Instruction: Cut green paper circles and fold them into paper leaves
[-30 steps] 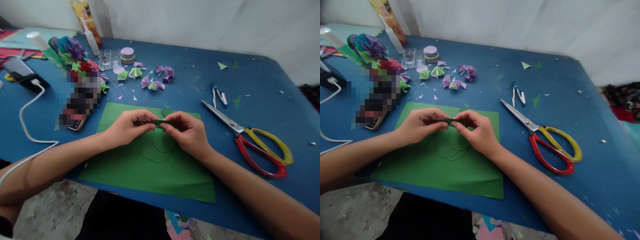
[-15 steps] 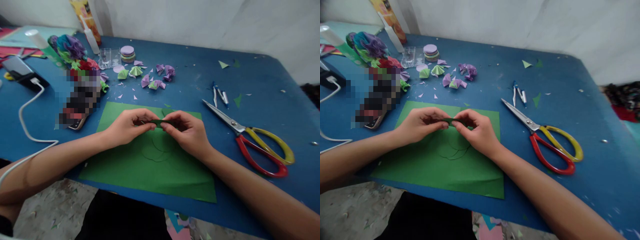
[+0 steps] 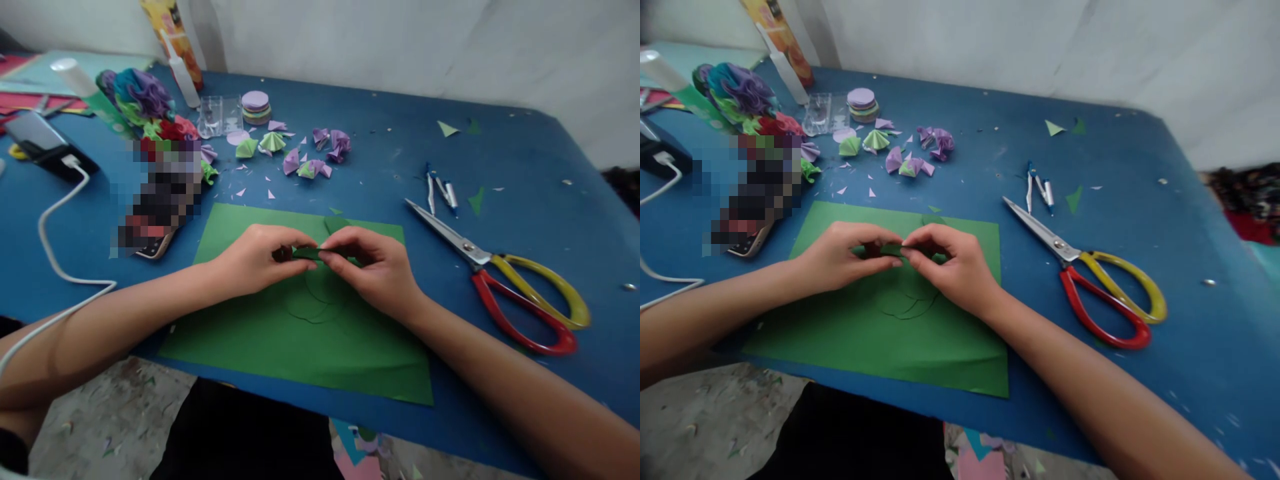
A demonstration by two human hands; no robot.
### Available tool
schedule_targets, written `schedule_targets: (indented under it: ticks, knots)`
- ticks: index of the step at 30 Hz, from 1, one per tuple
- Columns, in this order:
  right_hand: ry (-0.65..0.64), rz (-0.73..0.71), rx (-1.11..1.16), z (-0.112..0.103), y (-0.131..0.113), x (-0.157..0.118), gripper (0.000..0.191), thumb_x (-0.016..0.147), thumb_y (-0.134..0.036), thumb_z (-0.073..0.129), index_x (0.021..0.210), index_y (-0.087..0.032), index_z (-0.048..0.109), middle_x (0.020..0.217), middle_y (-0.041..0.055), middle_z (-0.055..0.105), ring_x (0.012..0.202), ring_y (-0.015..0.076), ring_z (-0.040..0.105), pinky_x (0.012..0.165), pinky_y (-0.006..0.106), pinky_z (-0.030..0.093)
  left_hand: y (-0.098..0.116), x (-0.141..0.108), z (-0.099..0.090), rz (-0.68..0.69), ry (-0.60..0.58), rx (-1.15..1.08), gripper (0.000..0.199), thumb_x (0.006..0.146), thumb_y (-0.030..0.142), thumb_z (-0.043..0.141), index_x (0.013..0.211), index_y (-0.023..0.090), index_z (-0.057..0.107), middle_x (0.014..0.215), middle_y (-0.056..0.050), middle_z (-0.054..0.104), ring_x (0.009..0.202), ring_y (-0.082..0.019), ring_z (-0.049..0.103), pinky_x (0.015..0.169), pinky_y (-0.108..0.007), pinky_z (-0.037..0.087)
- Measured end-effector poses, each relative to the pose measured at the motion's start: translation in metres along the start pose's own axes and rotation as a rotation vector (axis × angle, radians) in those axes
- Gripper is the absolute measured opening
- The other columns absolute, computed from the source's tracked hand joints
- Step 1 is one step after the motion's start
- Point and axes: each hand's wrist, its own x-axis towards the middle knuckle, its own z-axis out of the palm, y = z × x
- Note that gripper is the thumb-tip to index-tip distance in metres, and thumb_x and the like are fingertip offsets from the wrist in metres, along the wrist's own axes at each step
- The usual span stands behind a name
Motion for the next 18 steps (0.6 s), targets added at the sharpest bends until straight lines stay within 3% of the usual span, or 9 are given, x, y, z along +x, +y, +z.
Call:
schedule_targets:
  ticks: [5, 12, 18]
  knots:
    - [-0.056, -0.084, -0.017, -0.0003, 0.0008, 0.0004, 0.004, 0.079, -0.015, 0.064, 0.080, -0.018, 0.065, 0.076, 0.0010, 0.067, 0.067, 0.0118, 0.060, 0.060, 0.023, 0.047, -0.0021, -0.0012, 0.0005, 0.125, 0.001, 0.095, 0.009, 0.080, 0.018, 0.065, 0.082, 0.014, 0.072, 0.066, -0.001, 0.070, 0.055, -0.008, 0.057, 0.053, -0.016, 0.043]
    - [-0.111, -0.091, -0.183, -0.0004, -0.0002, 0.0011, 0.004, 0.080, -0.021, 0.064, 0.081, -0.017, 0.061, 0.068, -0.0012, 0.060, 0.058, 0.0097, 0.051, 0.054, 0.022, 0.041, -0.0022, -0.0018, 0.0003, 0.219, 0.040, 0.175, 0.010, 0.081, 0.012, 0.060, 0.081, 0.011, 0.070, 0.067, -0.002, 0.068, 0.056, -0.008, 0.058, 0.053, -0.015, 0.043]
    - [-0.115, -0.102, -0.183, 0.0007, 0.0026, 0.0020, 0.002, 0.082, -0.019, 0.063, 0.082, -0.017, 0.062, 0.068, -0.0014, 0.061, 0.058, 0.0098, 0.051, 0.055, 0.022, 0.042, -0.0015, -0.0011, -0.0001, 0.186, 0.069, 0.175, 0.010, 0.080, 0.011, 0.061, 0.081, 0.011, 0.070, 0.065, -0.002, 0.068, 0.054, -0.008, 0.057, 0.053, -0.016, 0.042]
